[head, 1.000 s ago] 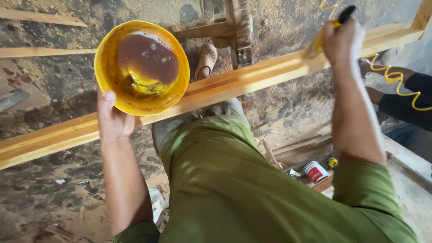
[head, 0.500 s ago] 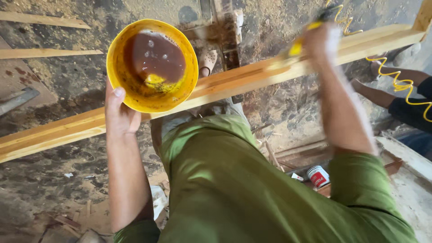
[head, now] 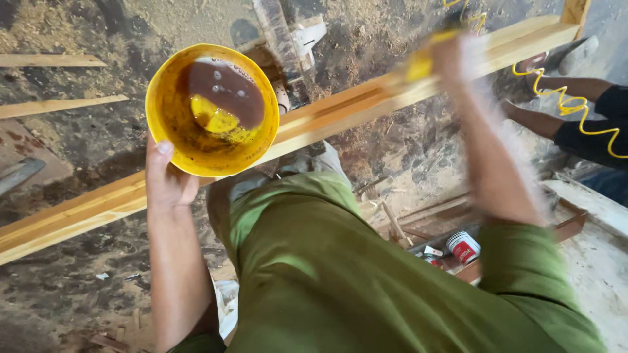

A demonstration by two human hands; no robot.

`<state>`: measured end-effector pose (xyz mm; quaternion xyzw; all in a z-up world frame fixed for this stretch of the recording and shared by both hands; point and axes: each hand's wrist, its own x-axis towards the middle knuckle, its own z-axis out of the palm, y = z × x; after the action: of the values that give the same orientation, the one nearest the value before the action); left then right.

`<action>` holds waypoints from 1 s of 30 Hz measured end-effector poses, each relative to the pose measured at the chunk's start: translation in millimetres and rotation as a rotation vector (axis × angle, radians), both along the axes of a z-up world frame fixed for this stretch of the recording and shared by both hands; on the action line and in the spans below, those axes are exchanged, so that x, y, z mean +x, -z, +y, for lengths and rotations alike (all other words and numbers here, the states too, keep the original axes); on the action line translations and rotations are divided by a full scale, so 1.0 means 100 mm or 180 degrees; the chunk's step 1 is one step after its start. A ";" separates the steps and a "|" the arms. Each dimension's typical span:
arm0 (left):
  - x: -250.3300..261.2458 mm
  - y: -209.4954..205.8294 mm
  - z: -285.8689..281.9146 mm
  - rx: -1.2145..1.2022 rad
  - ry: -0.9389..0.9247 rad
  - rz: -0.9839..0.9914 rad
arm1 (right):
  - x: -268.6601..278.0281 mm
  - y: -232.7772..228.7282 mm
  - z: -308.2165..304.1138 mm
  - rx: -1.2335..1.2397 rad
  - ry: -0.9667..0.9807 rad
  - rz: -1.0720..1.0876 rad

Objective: The person applies a dark liquid finish to a wooden frame using a brush. They repeatedly dip the brush into a yellow container and stroke the finish along the frame's length.

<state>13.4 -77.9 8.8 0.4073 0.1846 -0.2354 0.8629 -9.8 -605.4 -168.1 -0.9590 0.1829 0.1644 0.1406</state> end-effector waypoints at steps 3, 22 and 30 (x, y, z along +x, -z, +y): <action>0.02 -0.01 -0.10 0.0128 0.0077 -0.0030 | -0.07 -0.33 -1.12 -0.0534 0.0063 -0.0277; -0.39 -0.26 0.57 0.0421 -0.0315 -0.0270 | 0.44 -0.35 2.90 0.2089 -0.0304 0.0534; -0.40 -0.20 1.05 0.0401 -0.0254 -0.0451 | 0.16 -0.28 -0.45 -0.0512 -0.0723 -0.0481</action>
<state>-27.0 26.9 28.7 0.4688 0.1536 -0.1594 0.8551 6.3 -650.7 -140.5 -0.9913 0.0748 0.0915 0.0571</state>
